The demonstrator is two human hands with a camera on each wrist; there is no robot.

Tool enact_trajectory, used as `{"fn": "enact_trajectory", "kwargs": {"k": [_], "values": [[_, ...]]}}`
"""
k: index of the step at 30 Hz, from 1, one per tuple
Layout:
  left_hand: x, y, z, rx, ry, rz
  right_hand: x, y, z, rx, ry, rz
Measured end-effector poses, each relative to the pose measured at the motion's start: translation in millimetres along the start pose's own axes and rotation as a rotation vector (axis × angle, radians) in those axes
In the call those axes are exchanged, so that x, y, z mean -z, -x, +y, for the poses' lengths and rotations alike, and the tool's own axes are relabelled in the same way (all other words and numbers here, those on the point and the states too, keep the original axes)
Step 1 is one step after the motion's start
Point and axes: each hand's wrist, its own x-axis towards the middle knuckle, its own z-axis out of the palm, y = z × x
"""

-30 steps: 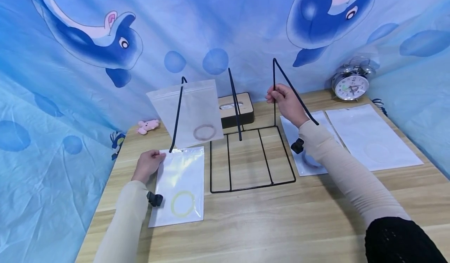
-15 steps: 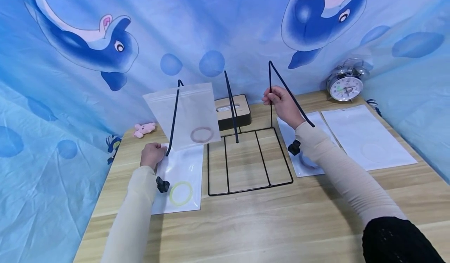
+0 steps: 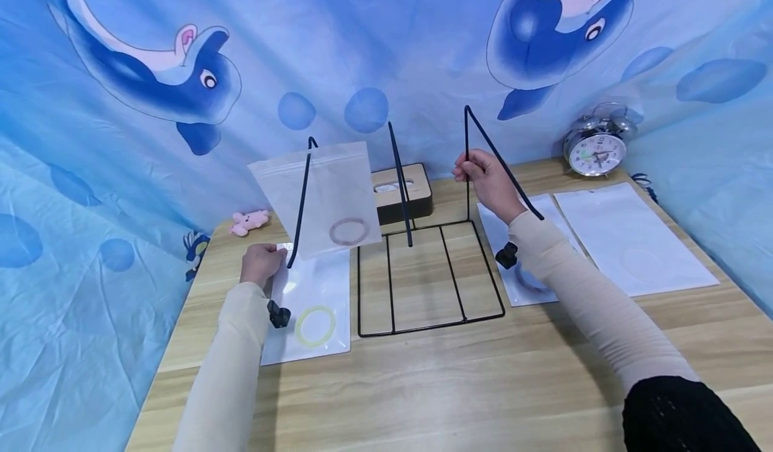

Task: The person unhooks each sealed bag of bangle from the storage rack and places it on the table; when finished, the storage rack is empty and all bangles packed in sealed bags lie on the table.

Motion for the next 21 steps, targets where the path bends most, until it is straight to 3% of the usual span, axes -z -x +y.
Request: {"fn": "enact_trajectory", "kwargs": {"k": [9, 13, 18, 21], "values": [[6.2, 11.4, 9.6, 0.055, -0.030, -0.027, 1.6, -0.1, -0.7, 0.007, -0.023, -0.018], [13.8, 18.2, 10.7, 0.035, -0.034, -0.027, 2.6, 1.0, -0.6, 0.013, -0.025, -0.004], [17.9, 25.5, 1.4, 0.024, -0.027, -0.060, 2.1, 0.3, 2.1, 0.008, -0.041, -0.021], [18.4, 33.0, -4.0, -0.023, -0.004, -0.064, 1.8, 0.4, 3.4, 0.007, -0.050, -0.025]]}}
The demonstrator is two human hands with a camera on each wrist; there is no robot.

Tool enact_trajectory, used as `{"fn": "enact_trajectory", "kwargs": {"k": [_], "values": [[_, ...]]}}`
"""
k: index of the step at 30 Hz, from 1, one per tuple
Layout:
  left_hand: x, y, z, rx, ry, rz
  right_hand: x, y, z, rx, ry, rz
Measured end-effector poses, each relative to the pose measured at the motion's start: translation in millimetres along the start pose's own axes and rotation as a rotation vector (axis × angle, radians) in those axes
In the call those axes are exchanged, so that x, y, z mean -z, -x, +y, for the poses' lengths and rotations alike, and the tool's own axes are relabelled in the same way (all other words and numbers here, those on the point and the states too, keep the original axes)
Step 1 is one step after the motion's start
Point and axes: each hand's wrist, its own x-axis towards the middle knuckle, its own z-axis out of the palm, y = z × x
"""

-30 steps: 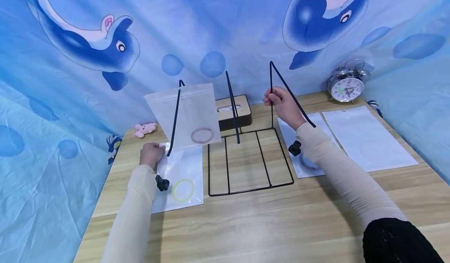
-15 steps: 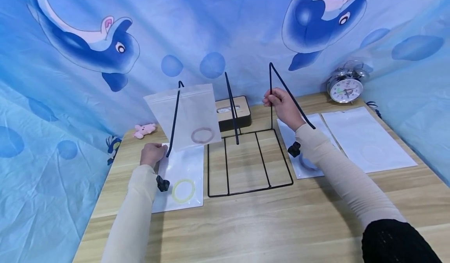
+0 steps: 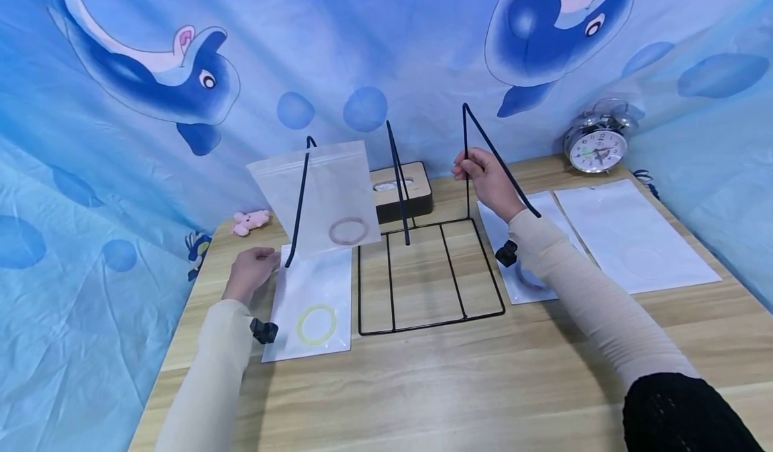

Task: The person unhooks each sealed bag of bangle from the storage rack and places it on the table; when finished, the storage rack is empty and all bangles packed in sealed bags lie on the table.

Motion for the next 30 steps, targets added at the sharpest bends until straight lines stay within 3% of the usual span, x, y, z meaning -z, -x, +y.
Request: {"fn": "enact_trajectory", "kwargs": {"k": [10, 17, 23, 30], "values": [[3.5, 37.9, -2.1, -0.101, 0.165, -0.030, -0.1, 0.6, 1.1, -0.012, 0.006, 0.001], [23.0, 66.5, 17.7, -0.187, 0.251, 0.016, -0.3, -1.3, 0.3, -0.007, 0.010, -0.008], [41.5, 96.9, 44.0, -0.328, 0.267, 0.095, 0.5, -3.3, 1.3, -0.016, 0.025, -0.004], [50.8, 121.0, 68.1, -0.536, 0.282, 0.168, -0.9, -2.0, 1.9, -0.010, 0.019, 0.004]]}}
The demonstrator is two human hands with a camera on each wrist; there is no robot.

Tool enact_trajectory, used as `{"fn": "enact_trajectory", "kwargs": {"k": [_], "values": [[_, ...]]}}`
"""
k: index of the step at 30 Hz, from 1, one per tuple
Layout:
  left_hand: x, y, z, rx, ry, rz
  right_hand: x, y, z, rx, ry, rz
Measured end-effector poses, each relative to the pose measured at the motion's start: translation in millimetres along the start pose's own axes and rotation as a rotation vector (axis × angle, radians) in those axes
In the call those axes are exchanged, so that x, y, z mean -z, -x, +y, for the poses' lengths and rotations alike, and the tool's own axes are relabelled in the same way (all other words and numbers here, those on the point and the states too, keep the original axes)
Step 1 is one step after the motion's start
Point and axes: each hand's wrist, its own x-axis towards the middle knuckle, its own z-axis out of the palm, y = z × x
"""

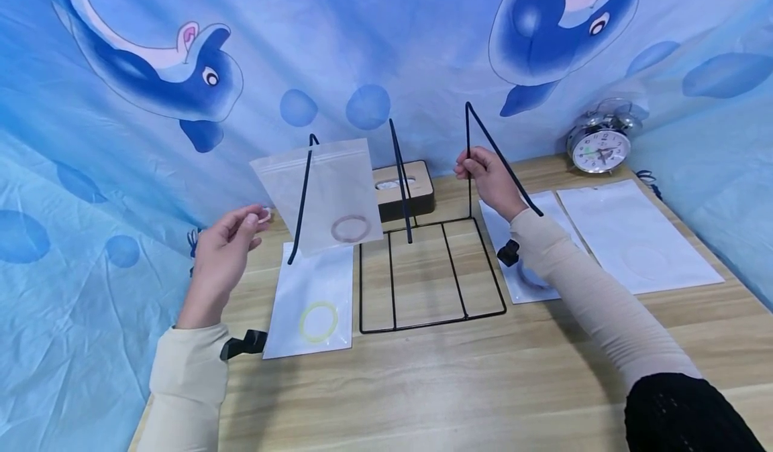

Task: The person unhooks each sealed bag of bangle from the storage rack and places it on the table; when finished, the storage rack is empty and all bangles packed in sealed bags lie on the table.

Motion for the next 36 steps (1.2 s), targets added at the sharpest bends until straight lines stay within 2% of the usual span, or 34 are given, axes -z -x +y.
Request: {"fn": "enact_trajectory", "kwargs": {"k": [6, 11, 19, 25, 27, 29, 34, 36], "values": [[6.4, 0.6, 21.7, -0.125, 0.043, -0.008, -1.6, 1.4, -0.9, -0.003, 0.001, -0.006], [7.7, -0.1, 35.5, -0.187, 0.073, -0.018, -1.3, 3.0, -1.1, 0.004, 0.016, 0.007], [2.9, -0.7, 54.7, -0.239, 0.149, -0.050, 0.0, 2.9, 0.9, 0.021, 0.005, 0.008], [-1.3, -0.9, 61.5, -0.255, 0.142, -0.048, -0.7, 3.5, 2.2, 0.013, 0.004, 0.009], [-1.8, -1.2, 62.5, -0.256, 0.136, -0.032, -0.7, 3.3, 2.0, 0.013, 0.001, 0.007], [-2.4, -2.5, 63.0, -0.245, 0.127, 0.010, -0.6, 2.8, 1.5, 0.015, 0.004, 0.011], [-3.7, -9.7, 61.2, -0.199, 0.108, 0.229, -0.5, 1.4, 0.1, 0.018, 0.004, 0.014], [-3.4, -14.4, 59.1, -0.166, 0.094, 0.271, -0.5, 1.3, 0.4, 0.015, 0.002, 0.013]]}}
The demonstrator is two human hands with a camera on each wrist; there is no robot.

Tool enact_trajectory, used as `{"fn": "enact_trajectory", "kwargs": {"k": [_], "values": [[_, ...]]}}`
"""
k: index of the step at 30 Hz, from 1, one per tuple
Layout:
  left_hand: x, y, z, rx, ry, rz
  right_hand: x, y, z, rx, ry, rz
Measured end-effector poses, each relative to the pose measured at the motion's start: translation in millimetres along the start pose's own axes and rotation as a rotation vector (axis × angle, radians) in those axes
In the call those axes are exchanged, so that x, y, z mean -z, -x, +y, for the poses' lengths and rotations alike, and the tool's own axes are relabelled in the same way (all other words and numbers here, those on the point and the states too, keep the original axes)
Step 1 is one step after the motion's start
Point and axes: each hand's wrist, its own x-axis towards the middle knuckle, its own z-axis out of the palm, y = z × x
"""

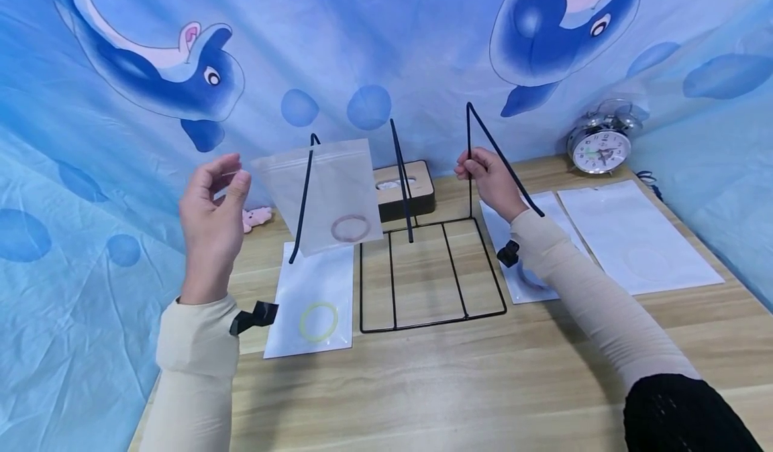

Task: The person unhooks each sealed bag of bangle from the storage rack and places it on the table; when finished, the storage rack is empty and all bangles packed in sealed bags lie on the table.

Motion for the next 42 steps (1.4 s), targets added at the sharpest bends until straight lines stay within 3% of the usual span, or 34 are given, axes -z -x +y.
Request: {"fn": "enact_trajectory", "kwargs": {"k": [7, 14, 21, 27, 35, 42], "values": [[-8.2, -21.3, -11.5, 0.141, -0.031, -0.116, -0.7, 1.4, 1.3, -0.009, -0.018, 0.007], [-18.3, -29.5, -18.2, 0.216, -0.010, -0.104, -3.9, 2.2, 4.6, -0.033, -0.020, -0.002], [-20.8, -28.3, -16.8, 0.207, -0.026, -0.057, -3.4, 1.5, 2.2, -0.025, 0.010, 0.010], [-16.7, -22.9, -15.3, 0.184, -0.028, -0.055, -2.1, 1.2, 0.9, -0.018, 0.018, 0.014], [-10.0, -12.3, -16.8, 0.146, 0.031, -0.073, -0.9, 0.4, 2.4, -0.009, 0.011, 0.013], [-4.3, 1.5, -17.9, 0.123, 0.090, -0.039, -0.5, -0.5, 3.4, -0.005, -0.027, 0.010]]}}
